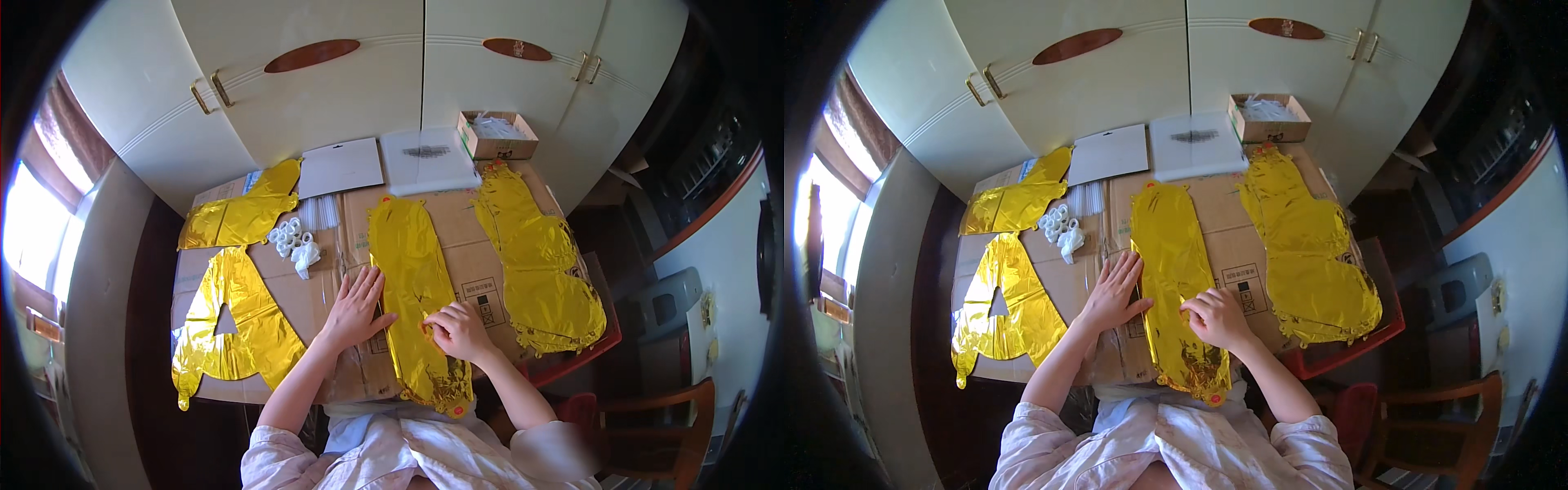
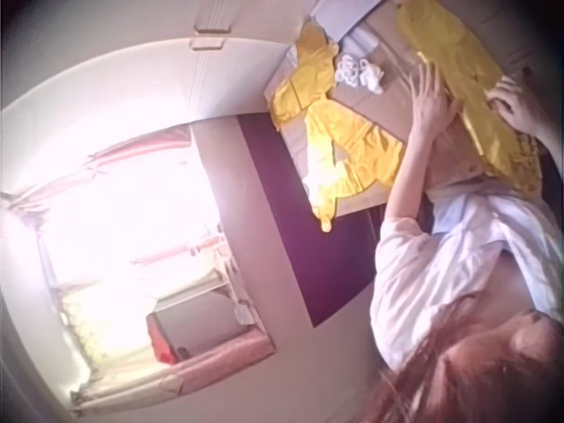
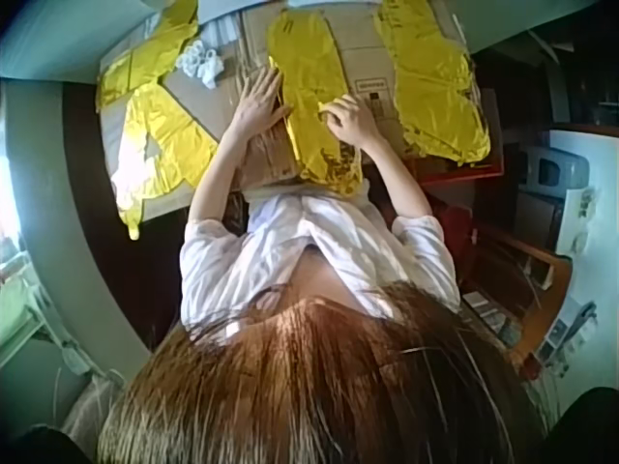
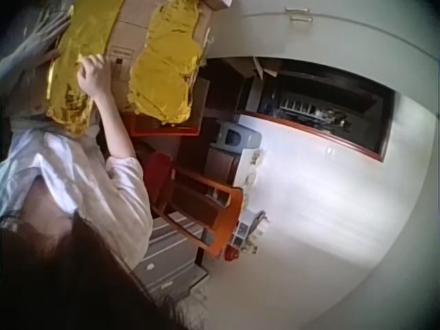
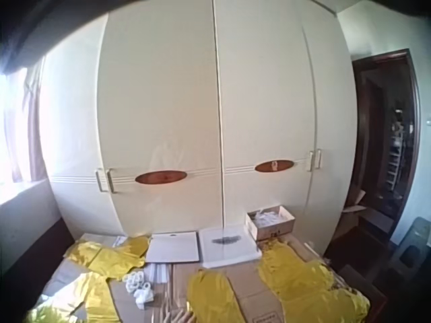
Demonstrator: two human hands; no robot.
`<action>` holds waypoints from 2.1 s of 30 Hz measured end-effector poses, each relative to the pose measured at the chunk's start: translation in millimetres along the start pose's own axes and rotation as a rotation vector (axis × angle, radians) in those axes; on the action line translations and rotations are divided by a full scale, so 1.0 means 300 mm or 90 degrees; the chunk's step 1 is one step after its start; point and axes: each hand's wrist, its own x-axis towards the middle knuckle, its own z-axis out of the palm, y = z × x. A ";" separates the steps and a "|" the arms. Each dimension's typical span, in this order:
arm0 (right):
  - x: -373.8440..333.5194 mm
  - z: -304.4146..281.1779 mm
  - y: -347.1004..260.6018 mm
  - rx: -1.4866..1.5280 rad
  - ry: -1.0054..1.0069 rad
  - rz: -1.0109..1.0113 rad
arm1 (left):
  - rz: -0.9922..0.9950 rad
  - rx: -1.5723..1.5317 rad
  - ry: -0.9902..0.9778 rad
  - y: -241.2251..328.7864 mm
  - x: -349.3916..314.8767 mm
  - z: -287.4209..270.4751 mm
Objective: Folding gold foil sheets and arranging them onto cardboard bases for packaging.
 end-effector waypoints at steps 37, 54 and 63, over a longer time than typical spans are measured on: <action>-0.003 -0.003 0.001 -0.032 -0.031 -0.015 | 0.010 0.089 -0.095 -0.116 0.093 -0.038; 0.080 -0.020 -0.091 -0.078 -0.062 -0.092 | 0.010 0.113 -0.084 -0.119 0.096 -0.020; 0.092 0.060 -0.090 -0.117 -0.182 -0.192 | 0.027 0.116 -0.051 -0.123 0.095 -0.009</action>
